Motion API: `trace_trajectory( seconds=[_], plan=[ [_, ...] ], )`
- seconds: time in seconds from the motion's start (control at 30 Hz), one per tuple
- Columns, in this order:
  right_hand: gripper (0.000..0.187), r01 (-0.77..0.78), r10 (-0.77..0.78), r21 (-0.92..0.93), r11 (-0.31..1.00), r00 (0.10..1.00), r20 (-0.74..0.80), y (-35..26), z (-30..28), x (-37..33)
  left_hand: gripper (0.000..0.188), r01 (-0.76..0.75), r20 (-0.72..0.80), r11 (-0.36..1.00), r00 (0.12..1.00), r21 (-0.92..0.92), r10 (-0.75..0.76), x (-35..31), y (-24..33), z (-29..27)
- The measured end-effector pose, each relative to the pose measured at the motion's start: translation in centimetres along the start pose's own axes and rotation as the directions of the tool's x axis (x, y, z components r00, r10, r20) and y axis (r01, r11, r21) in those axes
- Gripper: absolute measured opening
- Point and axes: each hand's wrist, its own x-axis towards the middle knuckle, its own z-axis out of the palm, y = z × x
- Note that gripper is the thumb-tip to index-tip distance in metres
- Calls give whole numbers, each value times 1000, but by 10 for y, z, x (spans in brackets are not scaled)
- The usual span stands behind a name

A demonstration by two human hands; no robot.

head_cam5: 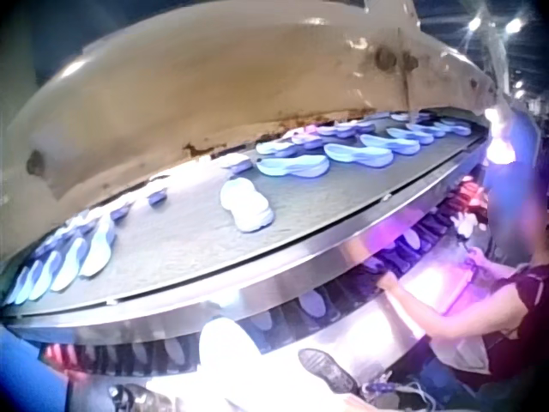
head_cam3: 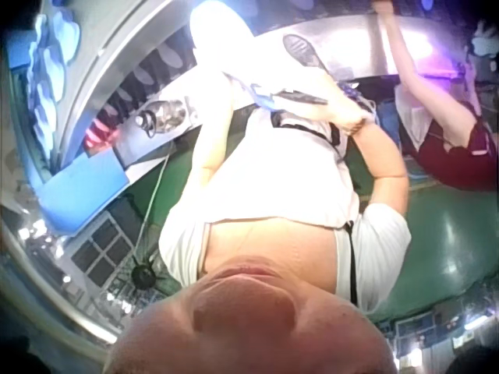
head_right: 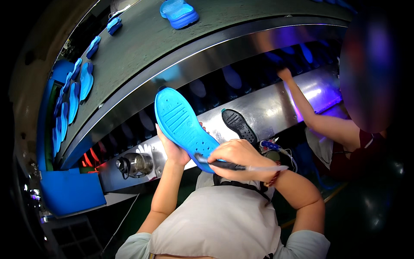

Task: The person applies adhesive to the underside of blue shoe soles using a brush, picking them up from a conveyor belt and placing them back down after application.

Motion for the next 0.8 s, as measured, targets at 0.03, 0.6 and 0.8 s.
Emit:
trace_trajectory(
  seconds=[0.03, 0.6, 0.8],
  plan=[
    [12, -50, 43, 64, 997, 994, 96, -2, -7, -1, 82, 50, 29, 998, 998, -28, -49, -2, 2, 3],
    [16, 82, -38, 306, 949, 989, -145, 10, -28, 22, 85, 0, 85, 988, 996, -153, 14, 3, 0, 54],
    [14, 19, 37, 287, 958, 981, -190, 16, -36, 17, 97, -197, 61, 973, 977, -115, 205, 16, 5, 53]
  ],
)
